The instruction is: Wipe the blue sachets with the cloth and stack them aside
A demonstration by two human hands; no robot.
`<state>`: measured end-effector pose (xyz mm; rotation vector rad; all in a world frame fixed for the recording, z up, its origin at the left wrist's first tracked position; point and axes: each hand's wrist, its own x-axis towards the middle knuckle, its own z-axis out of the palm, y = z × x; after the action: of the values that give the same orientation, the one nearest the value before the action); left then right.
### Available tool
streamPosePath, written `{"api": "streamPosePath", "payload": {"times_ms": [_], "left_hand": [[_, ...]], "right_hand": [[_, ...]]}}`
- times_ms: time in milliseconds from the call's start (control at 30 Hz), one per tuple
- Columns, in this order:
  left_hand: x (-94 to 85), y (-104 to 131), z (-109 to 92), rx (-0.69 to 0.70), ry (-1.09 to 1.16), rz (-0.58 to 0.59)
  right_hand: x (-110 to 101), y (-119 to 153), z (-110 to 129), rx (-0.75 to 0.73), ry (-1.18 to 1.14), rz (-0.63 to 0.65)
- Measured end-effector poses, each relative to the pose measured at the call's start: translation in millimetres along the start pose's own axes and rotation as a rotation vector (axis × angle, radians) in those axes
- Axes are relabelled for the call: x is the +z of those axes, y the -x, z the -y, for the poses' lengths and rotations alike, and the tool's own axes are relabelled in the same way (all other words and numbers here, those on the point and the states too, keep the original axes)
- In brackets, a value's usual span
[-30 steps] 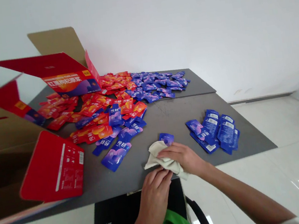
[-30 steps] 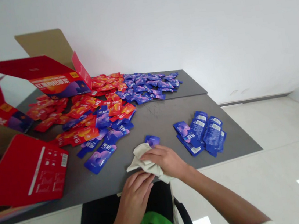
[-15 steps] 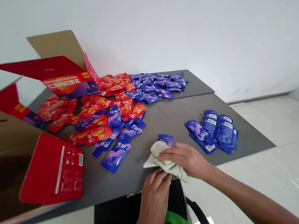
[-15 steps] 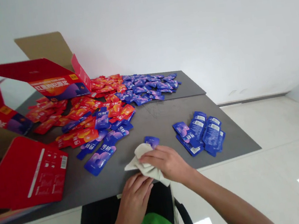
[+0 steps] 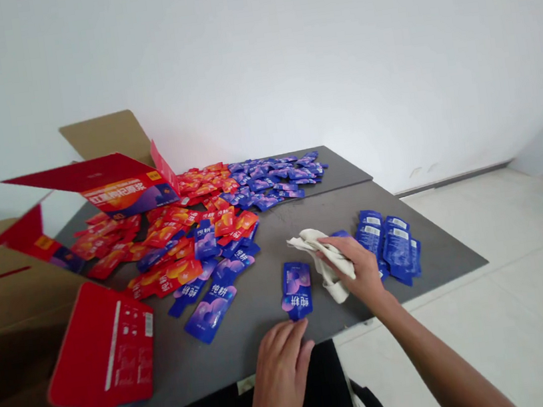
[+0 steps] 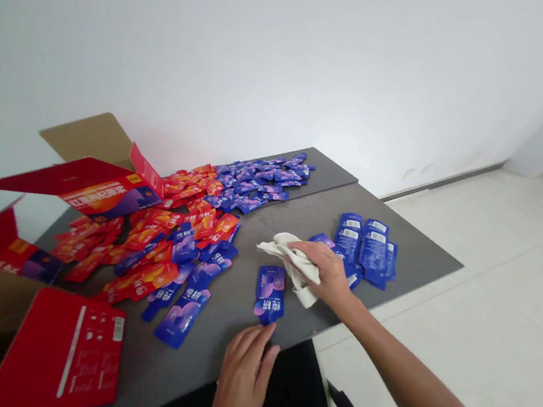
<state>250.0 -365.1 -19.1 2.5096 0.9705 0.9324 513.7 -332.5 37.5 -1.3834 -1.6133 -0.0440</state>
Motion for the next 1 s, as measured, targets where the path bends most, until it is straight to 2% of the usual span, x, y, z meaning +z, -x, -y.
{"api": "streamPosePath", "payload": {"times_ms": [167, 300, 400, 500, 667, 833, 1000], "left_hand": [[-2.6, -24.8, 7.9, -0.286, -0.184, -0.012], [2.0, -42.9, 7.7, -0.393, -0.326, 0.075], [2.5, -56.0, 0.5, -0.396, -0.39, 0.159], [2.1, -67.9, -4.0, -0.362, -0.405, 0.21], [0.9, -81.2, 1.5, -0.414, -0.204, 0.273], [2.2, -87.4, 8.4, -0.44, -0.059, 0.279], [-0.7, -100.5, 8.4, -0.468, 0.136, 0.229]], "right_hand": [[-8.9, 61.6, 28.2, 0.35, -0.128, -0.202], [-0.5, 94.1, 31.9, 0.52, -0.198, -0.23], [2.2, 103.4, 29.8, 0.483, -0.23, -0.155], [-2.6, 101.0, 28.9, 0.41, -0.272, -0.046], [-20.5, 86.4, 30.0, 0.419, -0.375, 0.161], [-36.7, 81.2, 26.3, 0.429, -0.507, 0.352], [-45.3, 84.4, 14.3, 0.387, -0.738, 0.489]]}}
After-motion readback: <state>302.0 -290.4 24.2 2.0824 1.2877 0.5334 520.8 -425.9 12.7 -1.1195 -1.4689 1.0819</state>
